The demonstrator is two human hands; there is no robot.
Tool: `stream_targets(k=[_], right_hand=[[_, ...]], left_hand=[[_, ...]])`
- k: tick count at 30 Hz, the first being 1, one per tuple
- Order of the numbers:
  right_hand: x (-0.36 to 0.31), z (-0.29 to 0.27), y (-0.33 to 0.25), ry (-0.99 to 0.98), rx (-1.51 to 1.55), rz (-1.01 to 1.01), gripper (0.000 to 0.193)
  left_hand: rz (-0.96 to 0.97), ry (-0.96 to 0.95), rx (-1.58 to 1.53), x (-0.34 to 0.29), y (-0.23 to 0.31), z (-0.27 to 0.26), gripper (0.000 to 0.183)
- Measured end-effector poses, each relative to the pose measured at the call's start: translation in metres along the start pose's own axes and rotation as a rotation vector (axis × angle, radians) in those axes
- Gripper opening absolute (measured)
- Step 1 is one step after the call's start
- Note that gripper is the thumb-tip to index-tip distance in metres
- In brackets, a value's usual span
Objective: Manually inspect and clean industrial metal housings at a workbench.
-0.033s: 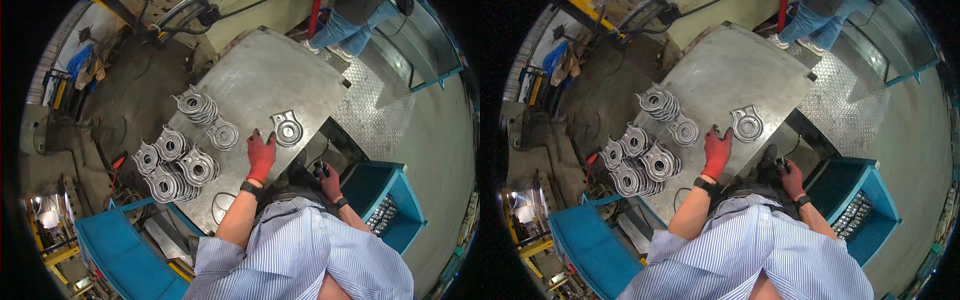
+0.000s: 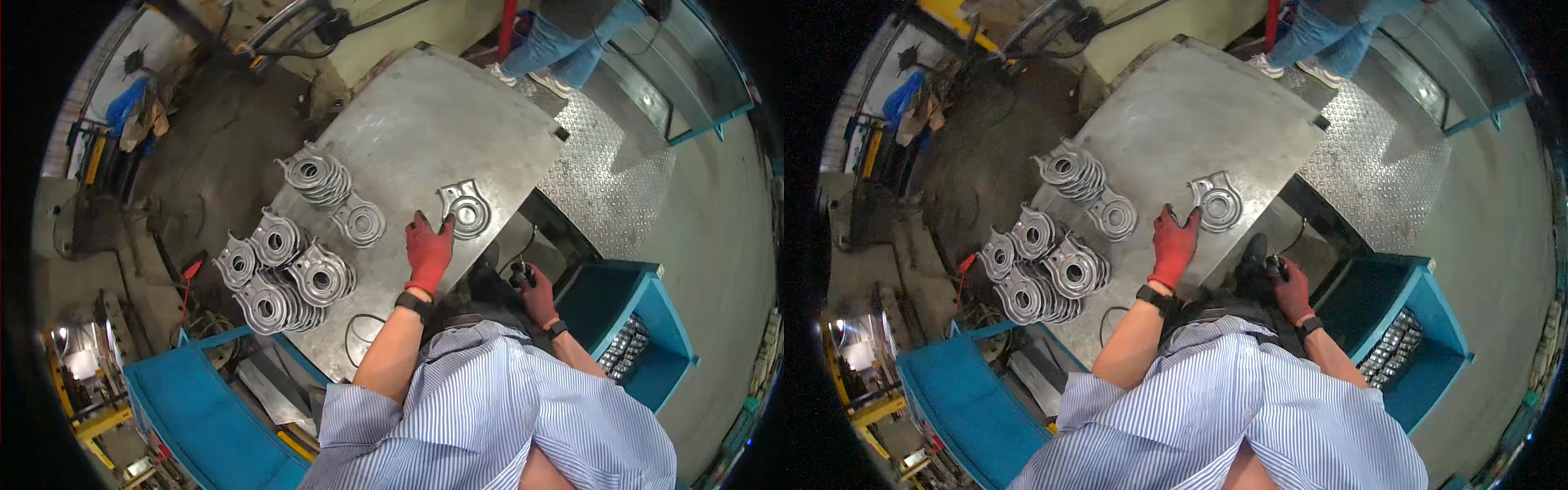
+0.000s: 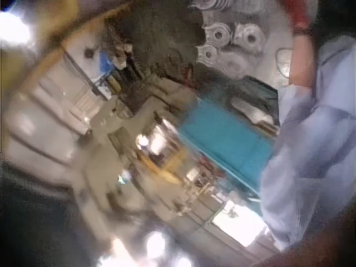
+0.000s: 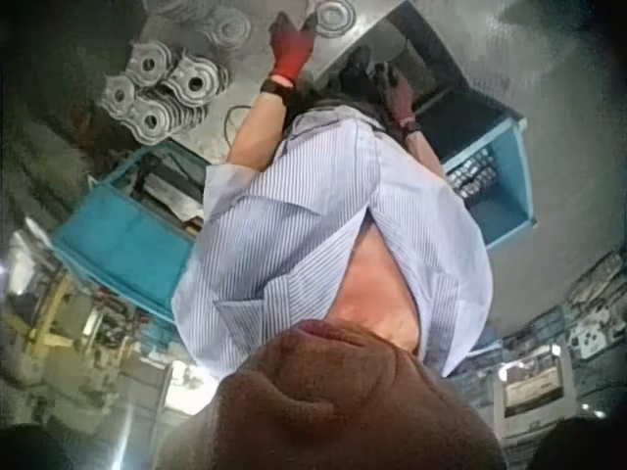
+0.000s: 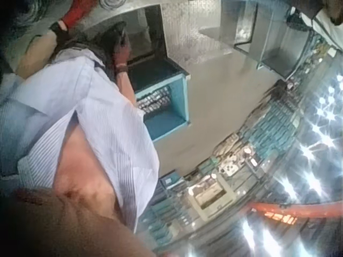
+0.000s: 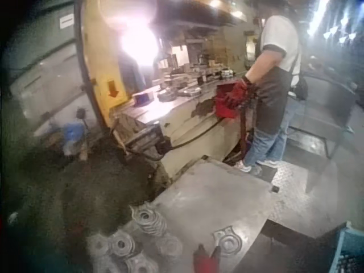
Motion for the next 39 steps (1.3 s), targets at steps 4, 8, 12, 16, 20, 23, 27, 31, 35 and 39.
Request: stream_targets(k=[4,8,12,16,20,23,27,31,35,39], right_hand=[[0.003,-0.01,0.004,0.061,-0.057,-0.053,0.036],[0.0,-0.025,0.006,0.122,-0.073,-0.051,0.037],[-0.004,-0.034,-0.002,0.099,-0.053,-0.002,0.038],[-0.008,-0.02,-0.026,0.008,-0.016,-0.059,0.036],[-0.016,-0.005,-0.03,-0.084,0.015,-0.034,0.037],[-0.023,0.009,-0.051,-0.176,-0.033,-0.072,0.039],[-0.029,0.032,-0.06,-0.281,-0.106,-0.151,0.038],[-0.029,0.051,-0.074,-0.298,-0.142,-0.224,0.037],[-0.021,0.066,-0.074,-0.326,-0.147,-0.223,0.037],[-0.019,0.076,-0.075,-0.352,-0.175,-0.214,0.037]], left_hand=[[0.069,0.026,0.184,0.008,0.02,0.018,0.058],[0.126,-0.038,0.216,0.015,0.026,0.04,0.054],[0.094,-0.176,0.197,0.034,0.022,0.052,0.045],[0.171,-0.131,0.186,0.04,0.004,0.047,0.037],[0.016,-0.218,0.012,0.016,-0.009,0.045,0.037],[-0.002,-0.231,-0.18,0.001,-0.044,0.034,0.038],[-0.028,-0.286,-0.365,-0.028,-0.045,0.015,0.037],[-0.008,-0.268,-0.212,-0.026,-0.08,0.027,0.036],[0.093,-0.207,-0.061,-0.024,-0.078,0.032,0.035],[0.091,-0.166,0.006,-0.026,-0.077,0.031,0.035]])
Point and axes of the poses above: each hand's wrist, its own x-axis towards the middle knuckle, its own z-axis out of the palm, y = z × x, the point moved 10 cm from there along x, towards the middle knuckle, and after that the axes turned 5 degrees about -x, right-handed, at the moved point
